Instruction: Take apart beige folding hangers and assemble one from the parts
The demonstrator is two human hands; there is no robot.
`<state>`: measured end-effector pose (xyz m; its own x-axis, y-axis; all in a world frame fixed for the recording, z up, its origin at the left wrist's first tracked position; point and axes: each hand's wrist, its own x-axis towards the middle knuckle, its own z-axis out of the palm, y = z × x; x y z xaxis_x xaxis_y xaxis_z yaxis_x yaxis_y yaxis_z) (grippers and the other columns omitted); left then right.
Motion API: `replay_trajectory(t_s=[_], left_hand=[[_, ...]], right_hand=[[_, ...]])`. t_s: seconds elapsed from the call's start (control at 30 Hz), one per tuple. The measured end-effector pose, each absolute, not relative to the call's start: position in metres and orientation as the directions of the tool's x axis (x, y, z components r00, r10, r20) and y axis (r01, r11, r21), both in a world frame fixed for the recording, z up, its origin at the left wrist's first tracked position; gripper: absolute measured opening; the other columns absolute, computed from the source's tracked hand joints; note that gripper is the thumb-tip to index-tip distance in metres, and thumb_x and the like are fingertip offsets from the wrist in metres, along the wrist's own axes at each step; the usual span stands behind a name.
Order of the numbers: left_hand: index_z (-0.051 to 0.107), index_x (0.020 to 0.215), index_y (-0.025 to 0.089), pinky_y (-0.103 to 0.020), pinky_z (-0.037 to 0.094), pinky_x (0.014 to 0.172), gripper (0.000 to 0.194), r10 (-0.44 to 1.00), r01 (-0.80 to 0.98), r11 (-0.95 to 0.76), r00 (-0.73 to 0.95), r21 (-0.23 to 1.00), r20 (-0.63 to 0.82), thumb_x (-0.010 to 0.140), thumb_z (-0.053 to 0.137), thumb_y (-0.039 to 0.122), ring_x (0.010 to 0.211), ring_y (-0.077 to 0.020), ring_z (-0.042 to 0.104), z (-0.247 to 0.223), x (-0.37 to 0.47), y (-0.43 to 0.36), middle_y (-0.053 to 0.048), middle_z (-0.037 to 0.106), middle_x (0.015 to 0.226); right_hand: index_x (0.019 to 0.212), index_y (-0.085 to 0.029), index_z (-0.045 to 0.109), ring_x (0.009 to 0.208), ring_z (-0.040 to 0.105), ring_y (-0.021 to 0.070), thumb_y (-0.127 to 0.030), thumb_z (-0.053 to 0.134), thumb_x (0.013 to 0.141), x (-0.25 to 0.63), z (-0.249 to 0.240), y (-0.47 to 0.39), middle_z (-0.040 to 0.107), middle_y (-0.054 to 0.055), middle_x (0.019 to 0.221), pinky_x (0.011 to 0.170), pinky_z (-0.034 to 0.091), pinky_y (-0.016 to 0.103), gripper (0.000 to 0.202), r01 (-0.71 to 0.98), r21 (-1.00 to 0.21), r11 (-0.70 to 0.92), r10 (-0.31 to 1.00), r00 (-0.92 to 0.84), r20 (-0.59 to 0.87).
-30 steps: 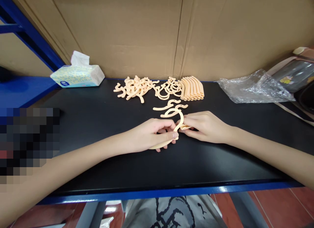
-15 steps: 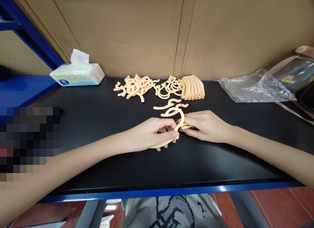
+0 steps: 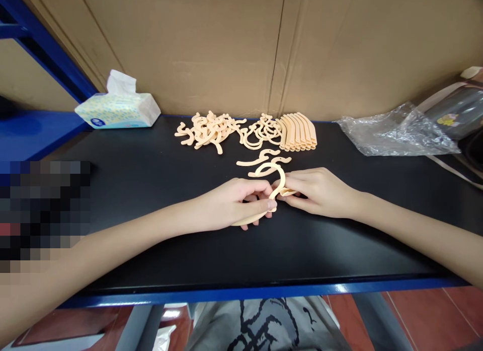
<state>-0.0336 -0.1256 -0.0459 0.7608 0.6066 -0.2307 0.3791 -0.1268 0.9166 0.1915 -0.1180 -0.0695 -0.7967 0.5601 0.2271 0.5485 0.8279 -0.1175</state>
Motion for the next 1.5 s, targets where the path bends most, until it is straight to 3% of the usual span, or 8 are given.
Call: replay_trajectory(t_s=[0.87, 1.37, 1.5], left_hand=[[0.052, 0.084, 0.015, -0.016, 0.049, 0.048, 0.028, 0.613, 0.382, -0.139, 0.758, 0.914, -0.224, 0.086, 0.051, 0.043, 0.064, -0.0086, 0.055, -0.0454, -0.0331, -0.1259, -0.002, 0.060, 0.085], [0.052, 0.083, 0.014, -0.016, 0.048, 0.048, 0.022, 0.611, 0.376, -0.127, 0.759, 0.918, -0.226, 0.088, 0.049, 0.035, 0.062, -0.0077, 0.054, -0.0447, -0.0321, -0.1269, -0.002, 0.060, 0.084], [0.052, 0.083, 0.015, -0.016, 0.049, 0.048, 0.026, 0.610, 0.375, -0.131, 0.760, 0.918, -0.223, 0.087, 0.051, 0.041, 0.063, -0.0085, 0.054, -0.0445, -0.0320, -0.1268, -0.002, 0.060, 0.084]], right_hand=[[0.092, -0.017, 0.057, 0.067, 0.054, 0.0121, -0.031, 0.037, 0.095, 0.1906, -0.0684, -0.1184, 0.061, 0.004, 0.079, 0.059, 0.037, 0.022, 0.025, 0.556, -0.134, 0.820, 0.572, -0.792, 0.212], [0.092, -0.017, 0.057, 0.069, 0.056, 0.0121, -0.030, 0.038, 0.095, 0.1907, -0.0688, -0.1185, 0.063, 0.004, 0.081, 0.059, 0.037, 0.022, 0.023, 0.547, -0.131, 0.827, 0.562, -0.795, 0.228], [0.092, -0.017, 0.057, 0.068, 0.056, 0.0123, -0.030, 0.038, 0.094, 0.1909, -0.0682, -0.1185, 0.063, 0.004, 0.081, 0.060, 0.038, 0.022, 0.023, 0.548, -0.135, 0.825, 0.564, -0.794, 0.225]])
